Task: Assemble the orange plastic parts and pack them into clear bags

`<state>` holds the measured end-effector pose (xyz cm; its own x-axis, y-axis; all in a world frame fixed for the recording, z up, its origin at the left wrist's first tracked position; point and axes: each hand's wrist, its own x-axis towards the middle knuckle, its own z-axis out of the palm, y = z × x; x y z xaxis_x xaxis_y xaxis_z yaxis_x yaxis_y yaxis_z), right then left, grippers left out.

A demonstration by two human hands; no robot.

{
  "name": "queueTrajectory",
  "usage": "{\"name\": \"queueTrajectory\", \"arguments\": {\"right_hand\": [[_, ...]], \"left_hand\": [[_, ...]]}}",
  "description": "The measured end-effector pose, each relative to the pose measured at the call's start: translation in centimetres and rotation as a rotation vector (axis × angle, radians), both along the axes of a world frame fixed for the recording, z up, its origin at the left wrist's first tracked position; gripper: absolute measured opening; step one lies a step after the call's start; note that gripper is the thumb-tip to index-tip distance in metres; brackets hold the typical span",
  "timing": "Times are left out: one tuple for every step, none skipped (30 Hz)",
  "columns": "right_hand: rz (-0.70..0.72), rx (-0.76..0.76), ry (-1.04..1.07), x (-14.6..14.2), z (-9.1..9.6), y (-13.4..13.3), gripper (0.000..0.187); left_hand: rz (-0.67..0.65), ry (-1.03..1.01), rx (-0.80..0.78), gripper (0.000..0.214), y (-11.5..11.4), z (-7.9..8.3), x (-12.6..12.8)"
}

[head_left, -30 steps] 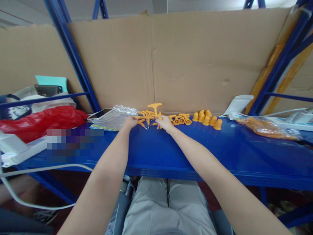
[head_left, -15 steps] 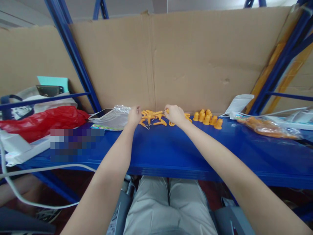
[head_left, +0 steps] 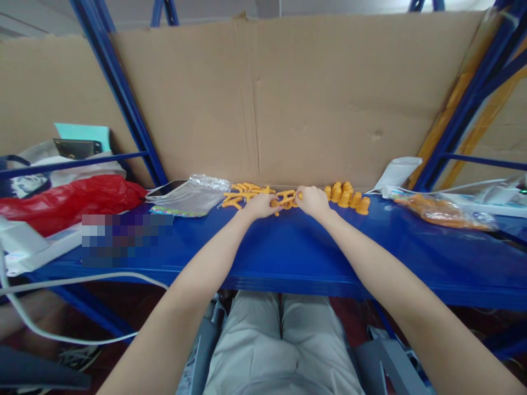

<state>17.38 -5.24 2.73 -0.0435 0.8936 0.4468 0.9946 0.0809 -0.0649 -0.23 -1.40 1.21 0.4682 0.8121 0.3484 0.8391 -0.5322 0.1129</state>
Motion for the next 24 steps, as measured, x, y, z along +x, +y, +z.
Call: {"name": "queueTrajectory", "arguments": {"right_hand": [[0.014,-0.003,-0.003,-0.1,0.0,0.0,0.030],[0.037,-0.008,-0.006,-0.1,-0.1,0.0,0.030],[0.070,-0.016,-0.012,-0.1,-0.2,0.0,0.030],[0.108,-0.025,-0.021,-0.1,-0.2,0.1,0.030],[0.143,-0.035,-0.030,0.1,-0.3,0.1,0.029],[0.171,-0.043,-0.039,0.2,-0.3,0.2,0.029],[0.185,-0.047,-0.046,0.4,-0.3,0.3,0.029],[0.187,-0.048,-0.052,0.6,-0.4,0.4,0.029],[0.181,-0.049,-0.057,0.8,-0.4,0.5,0.030],[0.175,-0.053,-0.066,1.0,-0.4,0.5,0.031],[0.171,-0.060,-0.079,1.2,-0.4,0.5,0.031],[0.172,-0.069,-0.093,1.3,-0.4,0.5,0.031],[0.176,-0.077,-0.104,1.3,-0.4,0.5,0.030],[0.183,-0.085,-0.111,1.4,-0.4,0.5,0.028],[0.191,-0.092,-0.112,1.3,-0.5,0.5,0.027],[0.198,-0.097,-0.109,1.3,-0.5,0.5,0.027],[0.204,-0.102,-0.105,1.3,-0.6,0.6,0.027],[0.209,-0.104,-0.101,1.2,-0.6,0.6,0.027],[0.215,-0.105,-0.099,1.2,-0.7,0.6,0.027],[0.223,-0.105,-0.098,1.2,-0.7,0.6,0.027],[0.232,-0.104,-0.096,1.2,-0.7,0.6,0.026],[0.241,-0.104,-0.094,1.2,-0.7,0.6,0.026],[0.249,-0.103,-0.091,1.2,-0.7,0.6,0.026],[0.255,-0.104,-0.089,1.2,-0.7,0.6,0.026]], "left_hand": [[0.008,-0.007,0.000,0.035,0.1,0.0,0.0],[0.020,-0.015,0.000,0.032,0.2,0.0,-0.1],[0.034,-0.025,0.001,0.029,0.4,0.1,-0.2],[0.049,-0.037,0.007,0.027,0.5,0.1,-0.3],[0.063,-0.051,0.017,0.027,0.7,0.1,-0.5],[0.074,-0.067,0.029,0.026,0.9,0.2,-0.6],[0.081,-0.083,0.042,0.025,1.0,0.1,-0.9],[0.086,-0.099,0.052,0.024,1.2,0.1,-1.1],[0.090,-0.112,0.059,0.022,1.4,0.0,-1.3],[0.093,-0.123,0.061,0.021,1.6,0.0,-1.5],[0.093,-0.134,0.064,0.021,1.7,-0.1,-1.7],[0.087,-0.143,0.067,0.022,1.9,-0.2,-1.9],[0.076,-0.153,0.072,0.023,2.0,-0.3,-2.0],[0.061,-0.162,0.079,0.024,2.2,-0.4,-2.0],[0.045,-0.171,0.085,0.024,2.2,-0.4,-2.0],[0.028,-0.178,0.088,0.025,2.3,-0.5,-1.9],[0.013,-0.182,0.087,0.025,2.3,-0.5,-1.9],[0.000,-0.185,0.083,0.025,2.3,-0.5,-1.7],[-0.010,-0.187,0.078,0.025,2.3,-0.5,-1.6],[-0.018,-0.188,0.073,0.026,2.2,-0.5,-1.5],[-0.022,-0.189,0.069,0.026,2.2,-0.4,-1.4],[-0.024,-0.188,0.067,0.026,2.1,-0.4,-1.4],[-0.023,-0.187,0.066,0.026,2.0,-0.4,-1.3],[-0.023,-0.187,0.066,0.026,2.0,-0.4,-1.3]]}}
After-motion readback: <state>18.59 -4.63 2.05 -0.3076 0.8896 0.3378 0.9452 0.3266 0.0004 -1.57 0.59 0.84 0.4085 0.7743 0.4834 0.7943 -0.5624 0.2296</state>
